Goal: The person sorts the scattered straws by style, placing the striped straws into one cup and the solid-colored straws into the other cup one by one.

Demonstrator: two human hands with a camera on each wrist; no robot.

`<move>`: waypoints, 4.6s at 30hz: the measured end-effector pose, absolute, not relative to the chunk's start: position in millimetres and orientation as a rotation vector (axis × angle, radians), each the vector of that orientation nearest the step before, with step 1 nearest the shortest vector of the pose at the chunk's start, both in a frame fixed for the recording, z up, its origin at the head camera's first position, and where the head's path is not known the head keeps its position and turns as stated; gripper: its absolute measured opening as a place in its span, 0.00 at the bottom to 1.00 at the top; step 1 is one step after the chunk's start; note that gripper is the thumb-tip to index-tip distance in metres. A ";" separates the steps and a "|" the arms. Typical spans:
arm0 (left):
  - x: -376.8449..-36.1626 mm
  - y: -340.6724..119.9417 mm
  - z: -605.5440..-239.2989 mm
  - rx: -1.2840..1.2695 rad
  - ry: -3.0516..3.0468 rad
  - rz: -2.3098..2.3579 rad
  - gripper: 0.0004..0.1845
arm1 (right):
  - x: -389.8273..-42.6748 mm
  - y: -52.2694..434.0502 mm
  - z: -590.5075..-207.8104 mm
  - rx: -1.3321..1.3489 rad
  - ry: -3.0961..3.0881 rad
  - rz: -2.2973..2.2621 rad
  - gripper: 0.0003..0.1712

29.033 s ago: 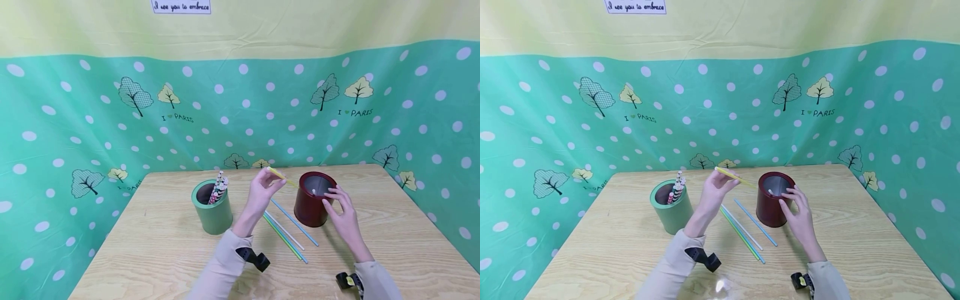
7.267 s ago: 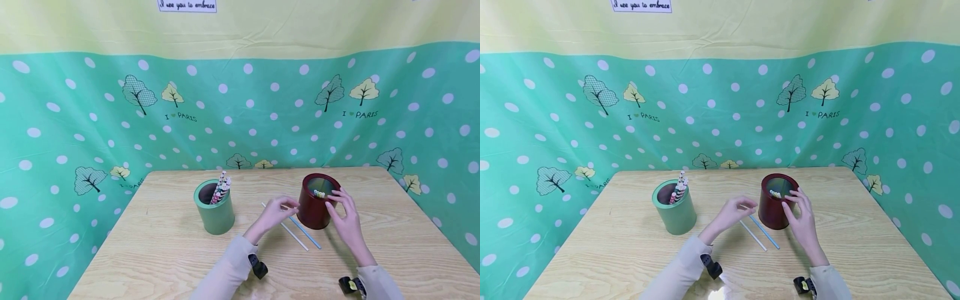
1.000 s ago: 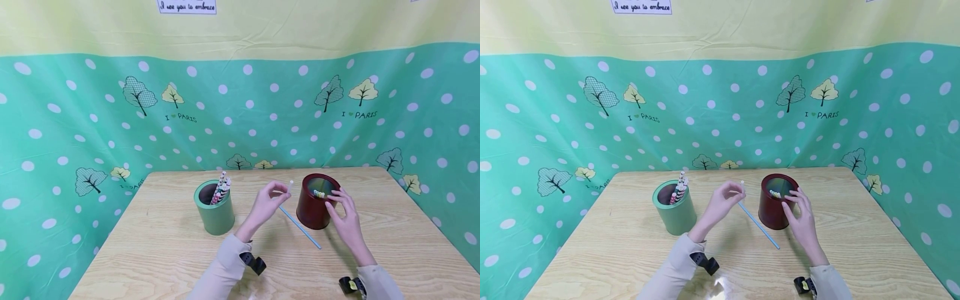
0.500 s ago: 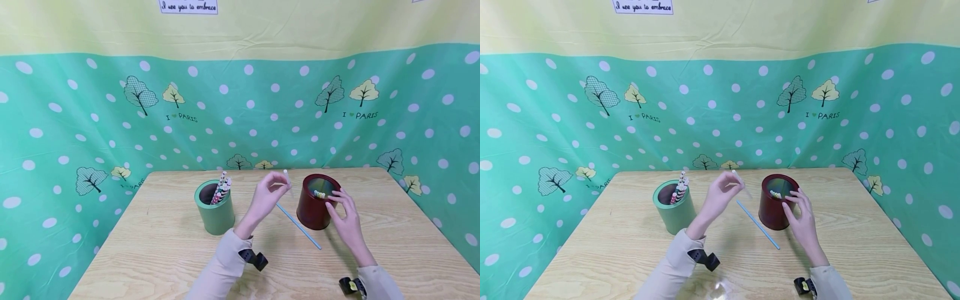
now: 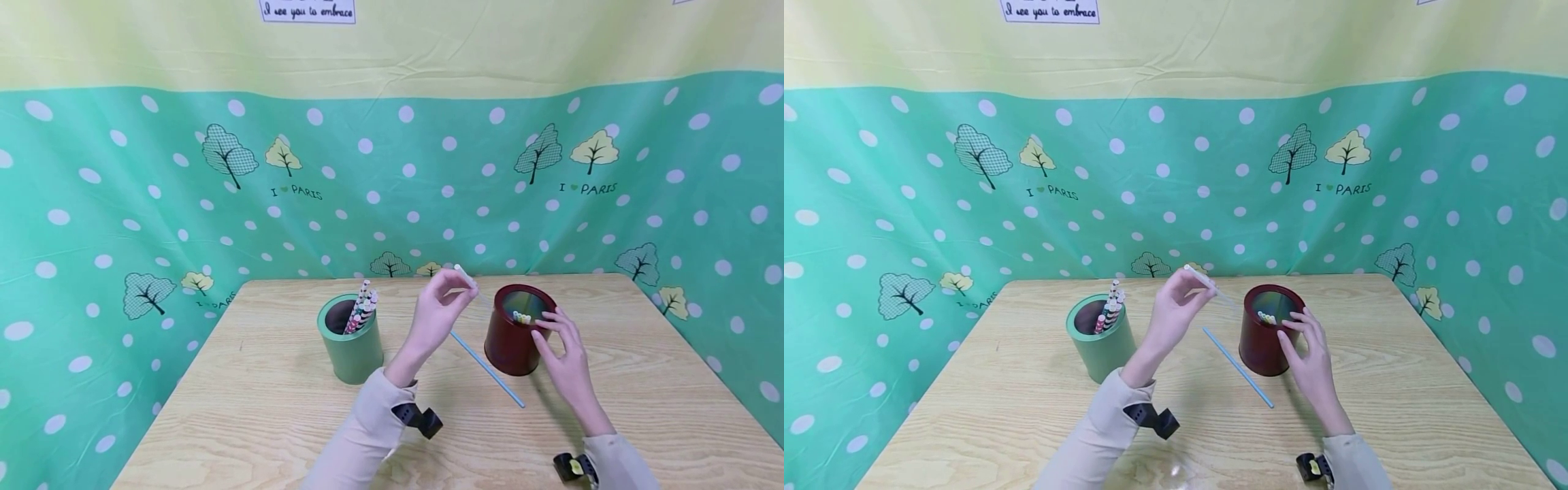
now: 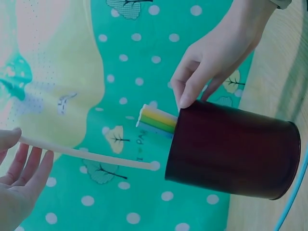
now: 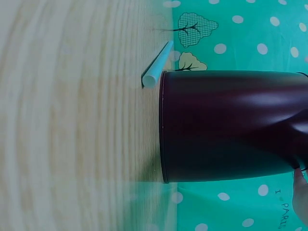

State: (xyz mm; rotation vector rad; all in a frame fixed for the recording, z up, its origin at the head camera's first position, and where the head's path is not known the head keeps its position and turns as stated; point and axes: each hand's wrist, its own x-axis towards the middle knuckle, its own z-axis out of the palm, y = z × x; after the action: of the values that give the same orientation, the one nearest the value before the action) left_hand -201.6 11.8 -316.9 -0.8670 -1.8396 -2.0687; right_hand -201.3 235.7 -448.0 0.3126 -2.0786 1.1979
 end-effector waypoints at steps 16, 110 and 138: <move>-204.4 29.0 -321.2 -0.878 -1.804 -2.133 0.07 | -201.0 236.3 -447.6 0.305 -2.086 1.186 0.12; -251.3 39.7 -454.6 -1.228 -2.868 -1.280 0.07 | -203.0 236.3 -450.0 0.318 -2.072 1.192 0.12; -265.8 40.6 -473.8 -1.338 -2.870 -0.980 0.09 | -202.8 236.2 -449.6 0.323 -2.074 1.185 0.12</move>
State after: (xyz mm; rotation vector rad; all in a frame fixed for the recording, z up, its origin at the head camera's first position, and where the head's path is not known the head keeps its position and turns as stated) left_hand -265.8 40.6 -473.8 -1.3384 -2.8703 -0.9801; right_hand -202.8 236.2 -449.6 0.3229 -2.0738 1.1849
